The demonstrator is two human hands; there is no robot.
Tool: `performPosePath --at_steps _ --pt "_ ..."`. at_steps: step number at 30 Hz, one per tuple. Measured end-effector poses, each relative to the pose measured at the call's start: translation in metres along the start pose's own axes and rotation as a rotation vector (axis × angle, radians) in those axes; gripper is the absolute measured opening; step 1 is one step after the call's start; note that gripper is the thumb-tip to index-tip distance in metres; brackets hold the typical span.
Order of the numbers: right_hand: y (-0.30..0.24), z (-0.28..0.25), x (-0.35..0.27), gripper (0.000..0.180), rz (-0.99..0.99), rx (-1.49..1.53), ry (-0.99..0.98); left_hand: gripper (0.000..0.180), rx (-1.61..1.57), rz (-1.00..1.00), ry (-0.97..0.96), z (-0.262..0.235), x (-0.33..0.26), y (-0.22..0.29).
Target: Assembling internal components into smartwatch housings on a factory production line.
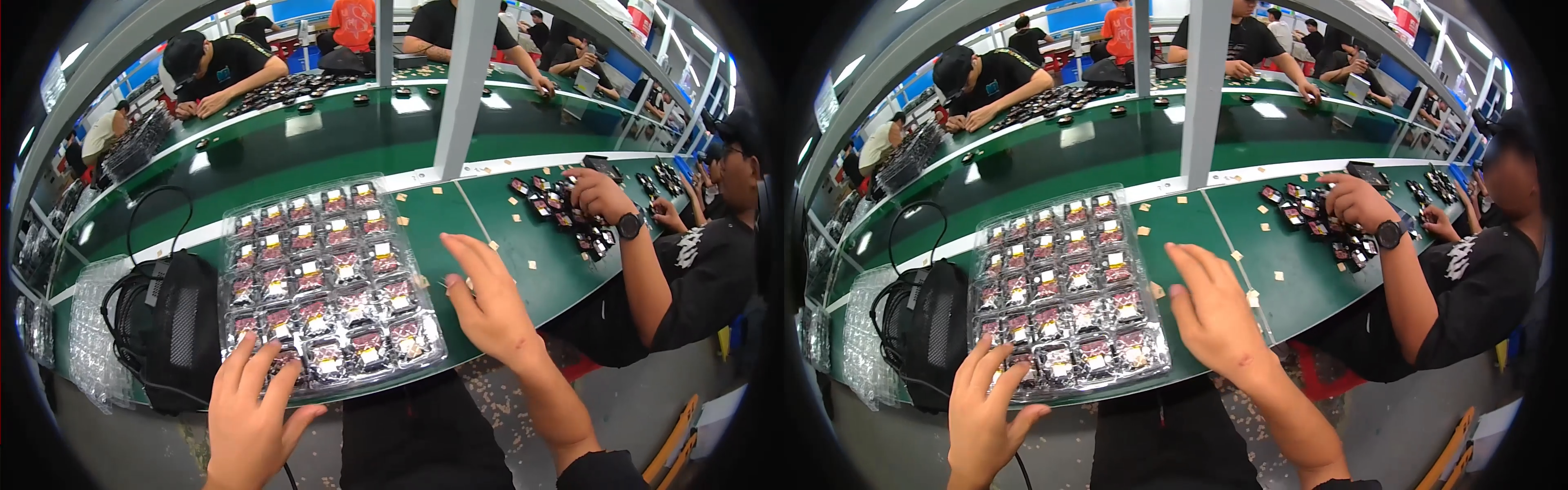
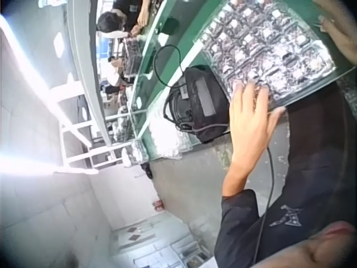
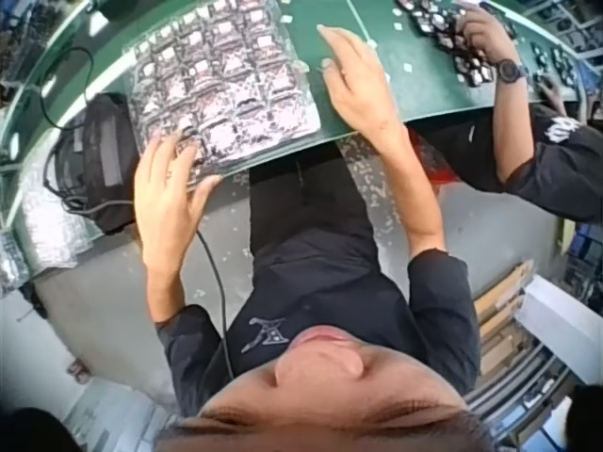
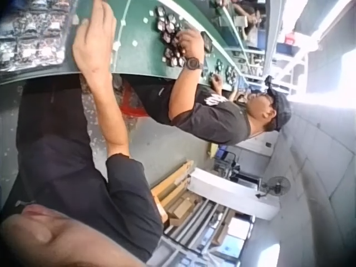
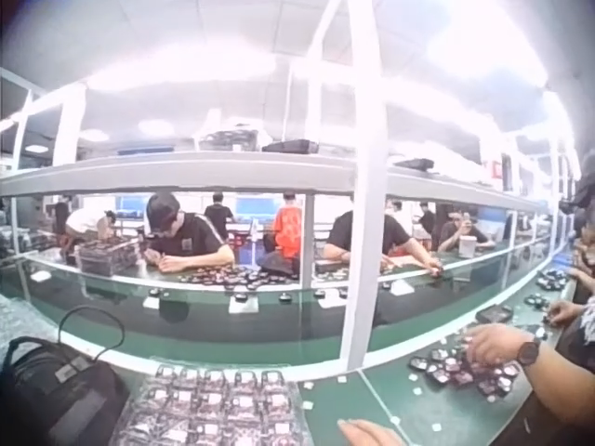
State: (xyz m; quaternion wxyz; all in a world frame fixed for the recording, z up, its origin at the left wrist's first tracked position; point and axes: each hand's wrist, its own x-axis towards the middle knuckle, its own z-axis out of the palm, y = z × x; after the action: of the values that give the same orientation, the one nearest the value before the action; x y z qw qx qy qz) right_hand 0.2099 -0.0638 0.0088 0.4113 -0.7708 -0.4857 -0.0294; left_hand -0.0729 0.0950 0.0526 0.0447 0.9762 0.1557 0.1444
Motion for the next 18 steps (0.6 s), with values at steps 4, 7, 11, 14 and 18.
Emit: performPosePath --at_steps 4,7,11,14,18 --pt "0.014 0.004 -0.023 0.043 0.081 -0.369 0.035 0.029 -0.248 0.185 0.121 -0.037 -0.011 0.026" --pt "0.031 0.006 -0.035 0.022 0.06 -0.455 0.042 0.029 -0.476 0.267 0.248 -0.04 -0.029 0.023" --pt "0.039 -0.01 -0.034 0.013 0.062 -0.379 0.027 0.033 -0.503 0.231 1.008 -0.003 -0.063 -0.007" --pt "0.052 -0.023 -0.033 0.017 0.232 -0.242 0.043 0.032 -0.515 -0.136 1.344 0.012 -0.081 -0.022" --pt "0.075 -0.042 -0.033 0.015 0.347 -0.239 0.112 0.034 -0.683 -0.609 1.449 0.06 -0.117 -0.034"
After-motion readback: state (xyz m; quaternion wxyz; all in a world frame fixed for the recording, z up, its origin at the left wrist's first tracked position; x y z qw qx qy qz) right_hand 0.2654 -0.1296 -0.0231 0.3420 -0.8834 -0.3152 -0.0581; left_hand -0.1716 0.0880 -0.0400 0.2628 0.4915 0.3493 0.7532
